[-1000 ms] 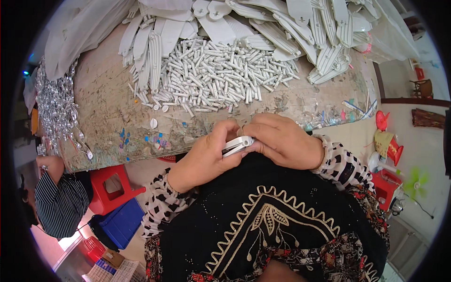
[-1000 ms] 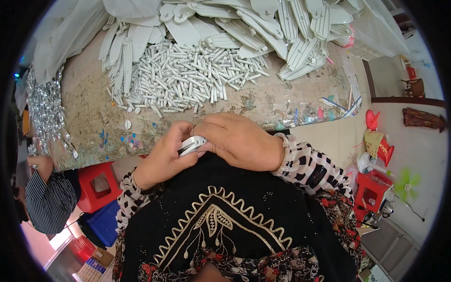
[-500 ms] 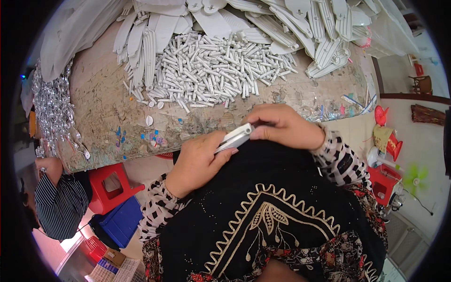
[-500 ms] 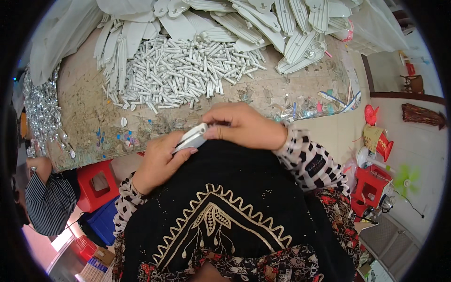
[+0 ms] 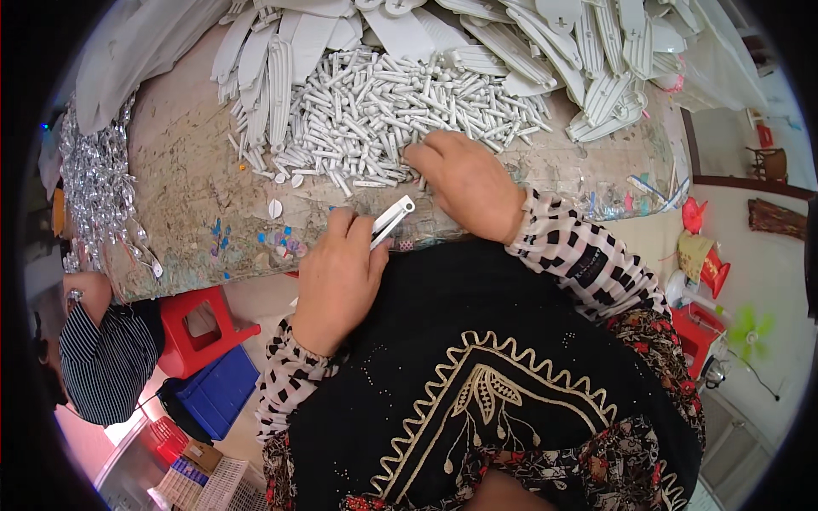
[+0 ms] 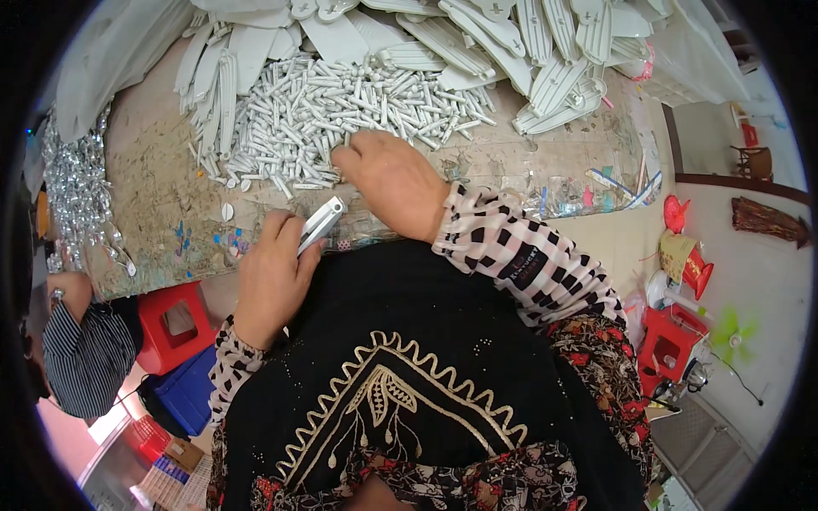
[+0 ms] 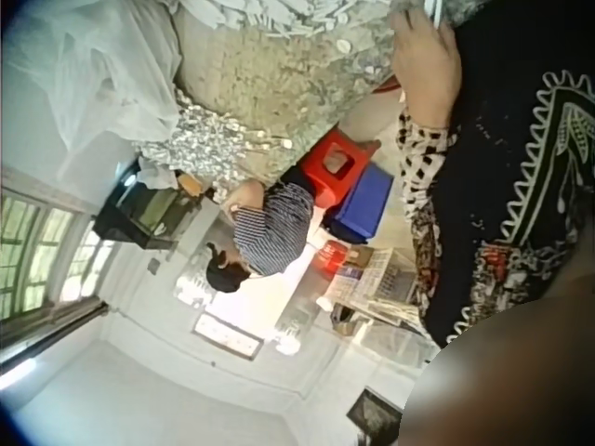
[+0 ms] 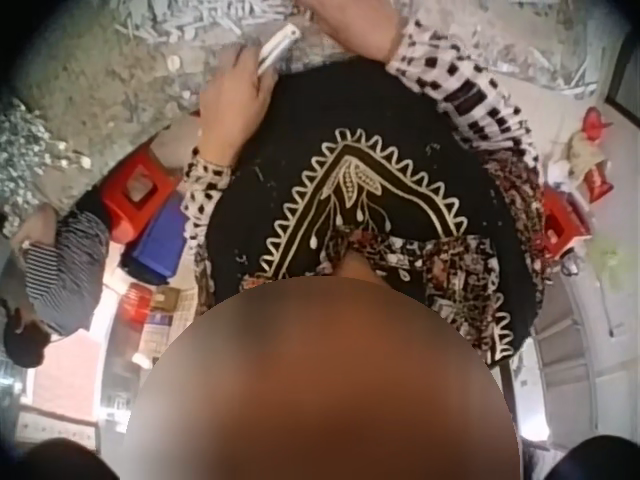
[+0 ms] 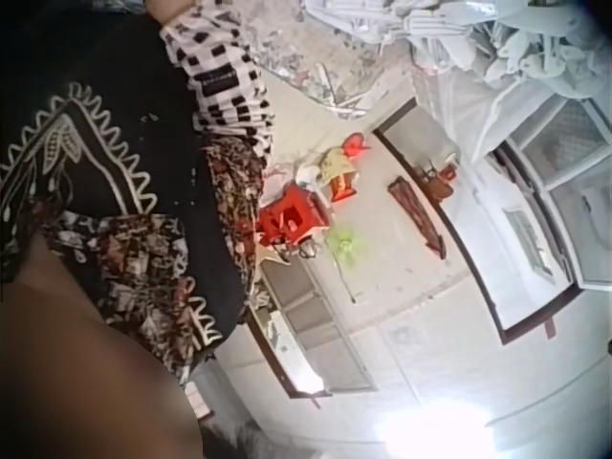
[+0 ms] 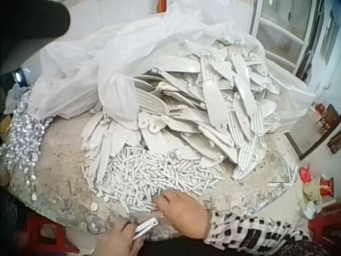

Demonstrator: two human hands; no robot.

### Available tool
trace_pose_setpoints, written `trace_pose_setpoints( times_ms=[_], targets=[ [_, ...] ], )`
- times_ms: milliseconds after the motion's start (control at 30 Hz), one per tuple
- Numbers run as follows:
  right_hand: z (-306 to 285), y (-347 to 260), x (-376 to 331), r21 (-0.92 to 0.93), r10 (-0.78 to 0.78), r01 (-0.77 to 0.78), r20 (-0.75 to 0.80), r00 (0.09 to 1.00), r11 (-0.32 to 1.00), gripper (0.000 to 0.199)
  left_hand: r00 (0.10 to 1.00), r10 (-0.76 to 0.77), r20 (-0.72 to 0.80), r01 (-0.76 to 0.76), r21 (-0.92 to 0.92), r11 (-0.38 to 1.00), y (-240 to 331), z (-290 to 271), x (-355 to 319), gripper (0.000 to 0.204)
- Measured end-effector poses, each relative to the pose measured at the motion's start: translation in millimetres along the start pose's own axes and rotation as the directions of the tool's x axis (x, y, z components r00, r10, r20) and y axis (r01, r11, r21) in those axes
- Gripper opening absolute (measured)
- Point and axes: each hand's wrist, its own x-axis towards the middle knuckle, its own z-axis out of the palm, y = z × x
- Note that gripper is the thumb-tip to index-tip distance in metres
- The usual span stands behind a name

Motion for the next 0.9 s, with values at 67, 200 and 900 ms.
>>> trace_pose_setpoints(
  times_ms=[67, 200, 900],
  targets=[
    [-6.5, 1.0, -2.9, 0.086, 0.063, -0.061, -0.012, 0.998, 0.994, 0.033, 0.999, 0.029, -0.014, -0.029, -0.009, 1.000, -0.6, -0.2, 3.8, 0.021],
    [-11.7, 3.1, -13.5, 0.419, 0.175, -0.179, 0.048, 0.983, 0.890, 0.031, 0.998, 0.045, 0.048, -0.045, 0.017, 0.999, -1.6, 1.5, 8.0, 0.021],
    [0.9, -14.7, -22.9, 0.378, 0.025, 0.033, -0.149, 0.989, 0.925, 0.018, 0.982, 0.009, 0.191, 0.010, -0.094, 0.995, -0.1, -2.2, 18.6, 0.023]
  ],
)
